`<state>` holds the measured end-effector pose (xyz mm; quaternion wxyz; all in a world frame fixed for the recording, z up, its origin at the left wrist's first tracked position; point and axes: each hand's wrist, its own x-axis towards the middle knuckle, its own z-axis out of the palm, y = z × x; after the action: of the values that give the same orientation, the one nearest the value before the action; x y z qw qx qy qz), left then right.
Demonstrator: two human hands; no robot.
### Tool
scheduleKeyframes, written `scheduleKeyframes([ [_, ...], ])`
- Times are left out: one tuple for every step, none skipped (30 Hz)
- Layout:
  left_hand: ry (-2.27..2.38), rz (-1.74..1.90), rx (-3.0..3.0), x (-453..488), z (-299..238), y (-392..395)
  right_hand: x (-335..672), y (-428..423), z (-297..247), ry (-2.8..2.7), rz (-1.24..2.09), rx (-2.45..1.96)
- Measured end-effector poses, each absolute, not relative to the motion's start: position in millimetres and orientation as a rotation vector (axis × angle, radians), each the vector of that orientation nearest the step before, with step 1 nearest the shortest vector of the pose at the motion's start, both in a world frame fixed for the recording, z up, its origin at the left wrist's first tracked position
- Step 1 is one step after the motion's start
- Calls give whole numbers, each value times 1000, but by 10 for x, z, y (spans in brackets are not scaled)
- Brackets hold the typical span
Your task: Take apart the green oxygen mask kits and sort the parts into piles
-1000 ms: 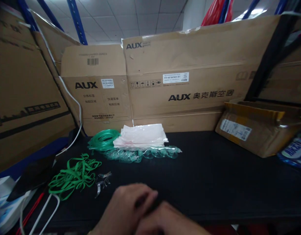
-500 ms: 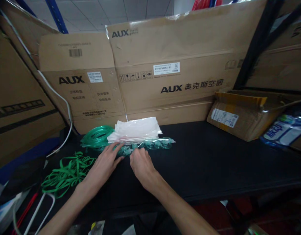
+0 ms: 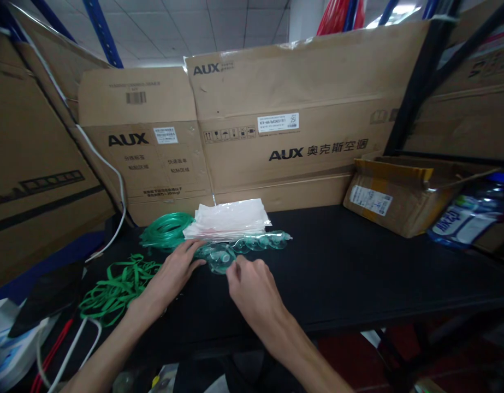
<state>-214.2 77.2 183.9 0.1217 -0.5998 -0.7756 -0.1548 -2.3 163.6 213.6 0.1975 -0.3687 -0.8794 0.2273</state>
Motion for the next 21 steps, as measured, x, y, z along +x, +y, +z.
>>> scheduleKeyframes([
  [-2273,-449,-1737,-2122,1835,782,91,1732,2146,-2416,644,-1029],
  [-2279,-448,-1725,-2100,1830,795,202,1855,2152,-2363,647,-1034],
  [-2282,-449,-1715,-2079,1824,812,303,2000,2154,-2299,644,-1052],
  [-2283,-450,-1705,-2059,1818,832,389,2156,2150,-2229,635,-1077],
  [-2284,-452,-1698,-2040,1810,855,456,2312,2140,-2165,629,-1093],
  [-2286,-453,-1690,-2024,1802,879,502,2455,2124,-2107,629,-1110],
  [-2287,-455,-1684,-2011,1792,904,530,2577,2100,-2075,644,-1114],
  [-2287,-457,-1679,-2003,1782,926,539,2672,2067,-2058,670,-1106],
  [-2287,-459,-1675,-2000,1770,944,534,2737,2026,-2053,704,-1092],
  [-2287,-461,-1672,-2002,1759,957,517,2773,1977,-2053,742,-1072],
  [-2287,-462,-1669,-2008,1748,964,489,2787,1922,-2053,779,-1051],
  [-2286,-464,-1668,-2016,1738,965,453,2783,1865,-2052,814,-1031],
  [-2284,-465,-1669,-2027,1731,962,412,2768,1810,-2047,844,-1012],
  [-2283,-467,-1671,-2038,1728,954,367,2748,1759,-2040,870,-995],
  [-2280,-470,-1675,-2048,1731,944,323,2727,1718,-2034,892,-975],
  [-2278,-475,-1678,-2056,1743,931,283,2709,1689,-2029,909,-954],
  [-2278,-481,-1681,-2063,1765,915,252,2693,1672,-2024,921,-934],
  [-2280,-489,-1681,-2069,1800,892,234,2678,1669,-2018,926,-915],
  [-2286,-499,-1677,-2074,1847,862,233,2662,1677,-2009,926,-897],
  [-2295,-512,-1669,-2079,1907,820,250,2640,1693,-1998,919,-881],
  [-2307,-528,-1658,-2083,1977,765,284,2609,1715,-1983,909,-865],
])
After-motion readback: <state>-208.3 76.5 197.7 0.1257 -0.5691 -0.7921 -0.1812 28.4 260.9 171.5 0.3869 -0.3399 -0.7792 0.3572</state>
